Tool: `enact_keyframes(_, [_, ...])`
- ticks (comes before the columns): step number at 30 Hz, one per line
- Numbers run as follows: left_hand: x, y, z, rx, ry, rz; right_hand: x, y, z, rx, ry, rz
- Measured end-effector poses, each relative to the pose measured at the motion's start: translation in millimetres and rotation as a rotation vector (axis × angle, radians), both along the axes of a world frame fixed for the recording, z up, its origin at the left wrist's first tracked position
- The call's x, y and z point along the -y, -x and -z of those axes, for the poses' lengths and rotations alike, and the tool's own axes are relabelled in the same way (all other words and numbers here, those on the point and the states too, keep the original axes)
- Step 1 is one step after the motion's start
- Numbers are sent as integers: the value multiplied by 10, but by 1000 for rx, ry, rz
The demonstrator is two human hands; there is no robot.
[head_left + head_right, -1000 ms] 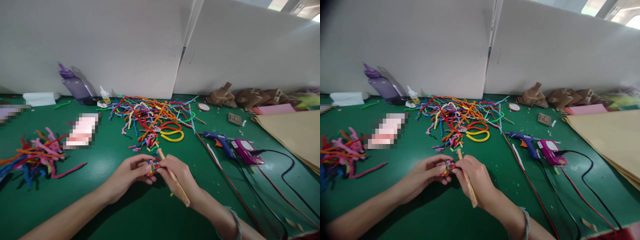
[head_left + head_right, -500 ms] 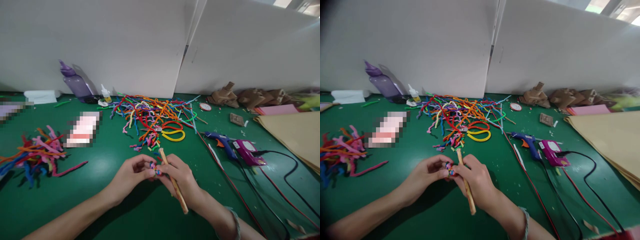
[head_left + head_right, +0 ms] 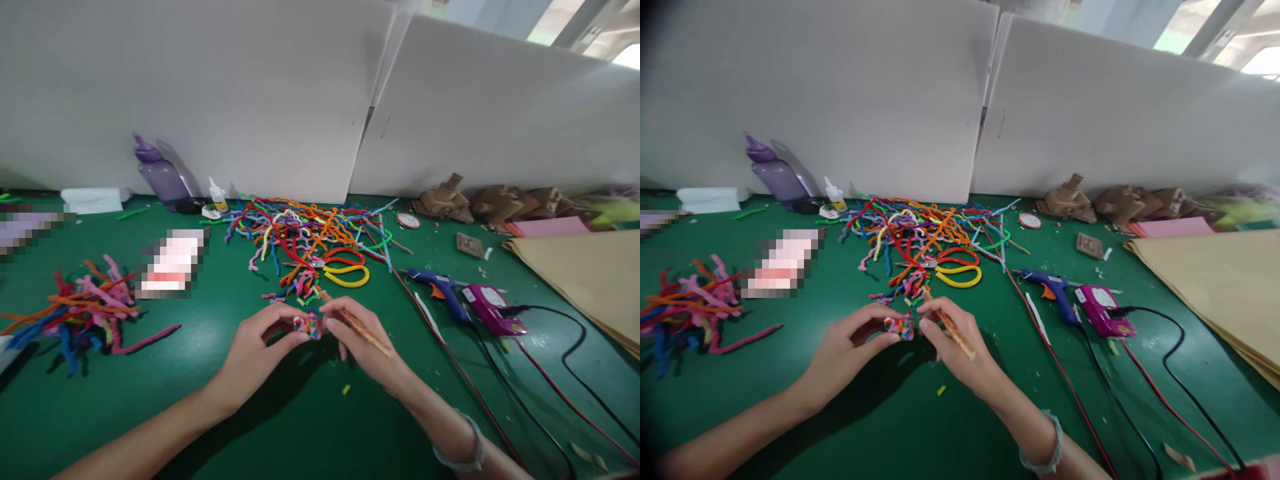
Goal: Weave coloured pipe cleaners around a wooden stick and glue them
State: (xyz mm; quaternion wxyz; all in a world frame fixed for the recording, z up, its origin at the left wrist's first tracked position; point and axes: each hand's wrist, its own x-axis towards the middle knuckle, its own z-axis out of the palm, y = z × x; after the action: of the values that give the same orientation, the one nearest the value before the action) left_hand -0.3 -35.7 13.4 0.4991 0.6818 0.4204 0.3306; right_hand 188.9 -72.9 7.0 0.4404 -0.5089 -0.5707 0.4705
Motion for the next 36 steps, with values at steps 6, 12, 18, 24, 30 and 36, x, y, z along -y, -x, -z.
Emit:
enact_keyframes(6, [34, 22, 62, 35, -355, 76, 73, 159, 43, -286, 229, -183])
enact_keyframes(12, [69, -16, 90, 167, -193, 42, 103, 219, 109, -424, 236, -161])
enact_keyframes(18, [63, -14, 8, 195, 48, 88, 111, 175, -28, 11, -41, 29])
enact_keyframes(24, [11, -6, -83, 77, 87, 144, 152, 160, -99, 110, -122, 20])
enact_keyframes(30, [2, 34, -89, -1, -36, 176, 153, 136, -13, -139, 124, -46])
enact_keyframes(36, [5, 42, -42, -1, -29, 195, 125, 128, 48, -342, 213, -91])
